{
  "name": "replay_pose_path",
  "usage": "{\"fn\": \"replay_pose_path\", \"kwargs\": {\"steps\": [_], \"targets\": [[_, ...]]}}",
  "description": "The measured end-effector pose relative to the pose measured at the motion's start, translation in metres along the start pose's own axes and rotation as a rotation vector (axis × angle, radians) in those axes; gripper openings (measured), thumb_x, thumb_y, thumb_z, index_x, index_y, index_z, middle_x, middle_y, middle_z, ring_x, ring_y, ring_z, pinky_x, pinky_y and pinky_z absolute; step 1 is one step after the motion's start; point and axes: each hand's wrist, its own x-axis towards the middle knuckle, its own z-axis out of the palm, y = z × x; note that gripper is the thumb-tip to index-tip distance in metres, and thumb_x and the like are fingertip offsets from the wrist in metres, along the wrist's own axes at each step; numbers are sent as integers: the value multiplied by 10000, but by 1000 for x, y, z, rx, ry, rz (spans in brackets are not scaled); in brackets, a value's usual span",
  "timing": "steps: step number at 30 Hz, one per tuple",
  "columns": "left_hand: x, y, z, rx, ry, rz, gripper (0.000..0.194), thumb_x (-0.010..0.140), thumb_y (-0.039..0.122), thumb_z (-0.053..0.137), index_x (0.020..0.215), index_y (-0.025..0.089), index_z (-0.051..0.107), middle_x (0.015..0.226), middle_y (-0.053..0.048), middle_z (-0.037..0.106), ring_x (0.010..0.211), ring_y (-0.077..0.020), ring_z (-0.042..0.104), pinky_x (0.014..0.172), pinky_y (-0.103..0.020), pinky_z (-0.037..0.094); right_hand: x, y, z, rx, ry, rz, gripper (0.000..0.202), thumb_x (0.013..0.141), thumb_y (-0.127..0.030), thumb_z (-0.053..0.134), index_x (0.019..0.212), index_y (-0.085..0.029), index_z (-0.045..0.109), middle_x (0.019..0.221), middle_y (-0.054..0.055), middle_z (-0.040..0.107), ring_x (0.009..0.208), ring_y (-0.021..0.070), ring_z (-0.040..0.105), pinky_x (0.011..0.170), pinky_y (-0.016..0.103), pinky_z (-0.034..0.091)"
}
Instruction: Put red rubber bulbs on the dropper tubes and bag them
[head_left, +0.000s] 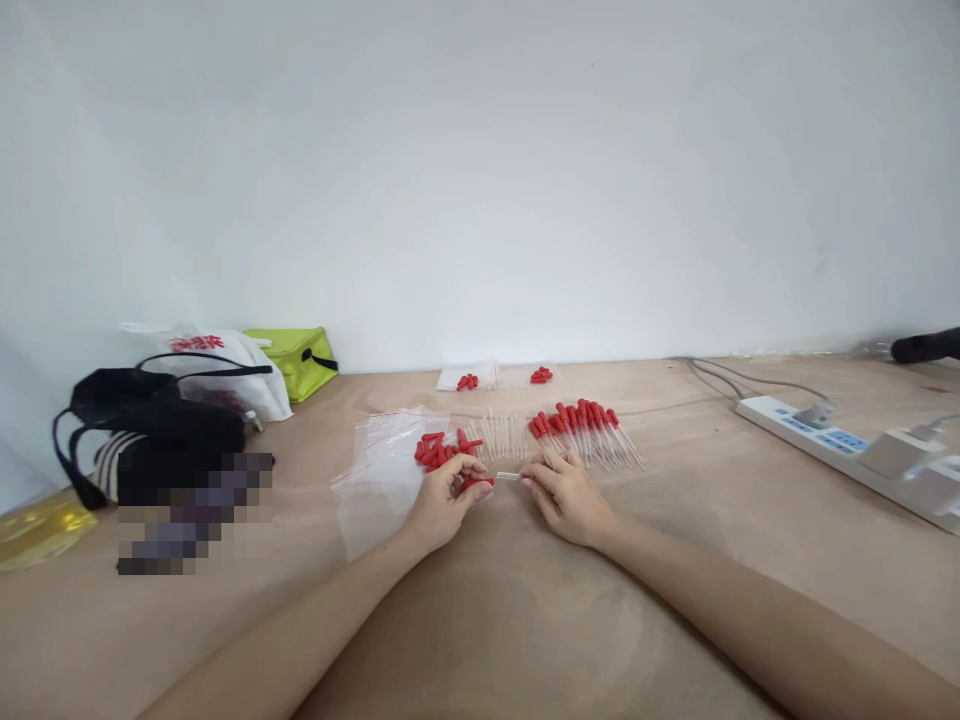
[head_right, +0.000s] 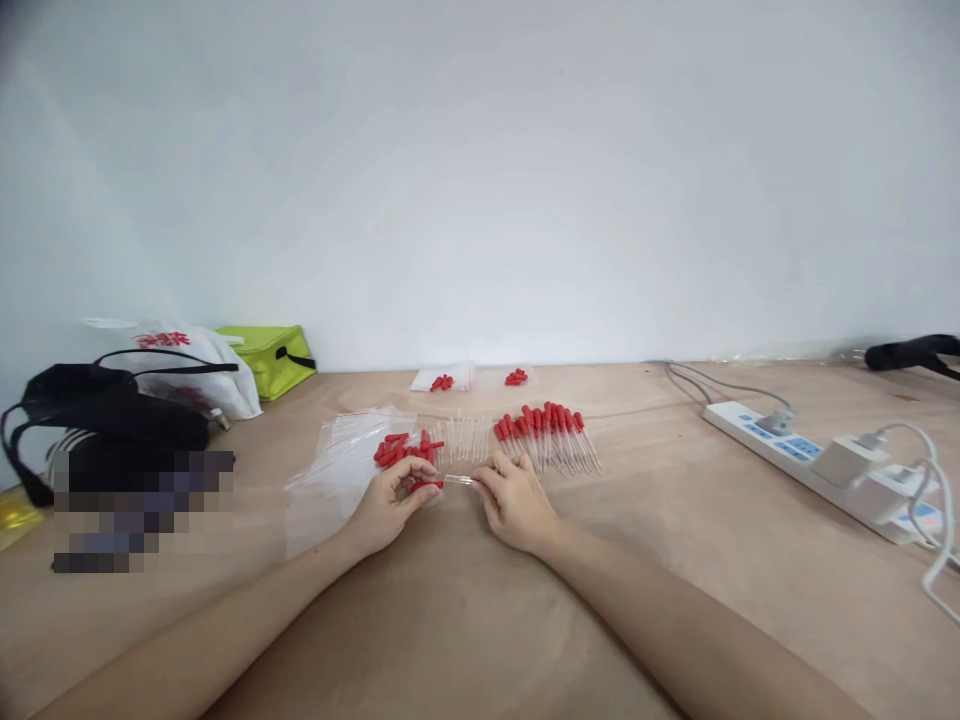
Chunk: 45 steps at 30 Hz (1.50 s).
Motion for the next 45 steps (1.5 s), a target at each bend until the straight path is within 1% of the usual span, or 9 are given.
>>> {"fn": "replay_pose_path", "kwargs": {"steps": [5, 10, 14, 21, 24, 29, 33, 39, 45], "targets": [[-1, 1, -1, 25, -37, 17, 117, 734, 208, 554, 836, 156, 580, 769, -22, 624, 715, -143, 587, 664, -265, 479, 0, -2, 0, -9, 7, -29, 193, 849, -185, 384, 920, -180, 563, 855, 44, 558, 771, 127, 492, 691, 283, 289], [-1, 2, -3, 137, -57, 88, 135, 755, 215, 535, 836, 160, 627, 804, -45, 626, 742, -157, 584, 676, -272, 473, 1, -2, 1, -5, -11, -51, 196, 847, -184, 388, 929, -187, 566, 839, 34, 574, 761, 121, 499, 693, 275, 284], [-1, 6, -4, 175, -82, 126, 140, 765, 201, 519, 834, 171, 637, 819, -45, 633, 754, -155, 578, 690, -267, 461, 1, 0, 1, 1, -45, -69, 216, 849, -196, 391, 956, -200, 578, 826, 32, 584, 745, 116, 507, 690, 271, 272], [-5, 13, -6, 213, -155, 176, 159, 780, 194, 482, 756, 165, 636, 726, -33, 625, 679, -140, 566, 654, -248, 435, 5, 3, -3, 32, -136, -128, 232, 839, -163, 387, 910, -210, 602, 783, 10, 603, 699, 106, 503, 697, 277, 221], [-7, 13, -5, 241, -180, 178, 156, 776, 195, 485, 748, 171, 637, 697, -27, 617, 653, -137, 558, 631, -244, 427, 8, 4, -5, -11, -153, -158, 236, 821, -138, 387, 871, -208, 607, 754, 5, 603, 667, 106, 487, 686, 284, 195], [-7, 12, -4, 296, -178, 184, 148, 775, 211, 495, 747, 178, 636, 699, -24, 621, 655, -138, 556, 630, -243, 420, 7, 4, -4, -135, -130, -187, 258, 745, -72, 395, 837, -193, 604, 717, 9, 588, 622, 104, 452, 635, 284, 168], [-6, 11, -4, 332, -155, 212, 138, 772, 227, 503, 749, 176, 629, 693, -23, 614, 634, -134, 545, 610, -240, 416, 4, 2, 0, -162, -102, -181, 266, 705, -60, 405, 836, -182, 602, 719, 15, 585, 608, 104, 432, 628, 286, 165], [-8, 14, -4, 337, -179, 271, 131, 782, 216, 492, 765, 166, 612, 715, -32, 611, 652, -136, 549, 616, -238, 419, 3, -3, 1, -84, -71, -150, 232, 778, -117, 384, 821, -189, 600, 705, 5, 590, 582, 100, 413, 636, 288, 165], [-9, 15, -3, 366, -219, 305, 137, 793, 222, 482, 772, 170, 608, 744, -43, 615, 708, -151, 556, 669, -254, 428, 3, -5, 1, -78, -74, -170, 220, 780, -122, 387, 799, -180, 598, 699, 10, 587, 580, 102, 406, 640, 288, 169]]}}
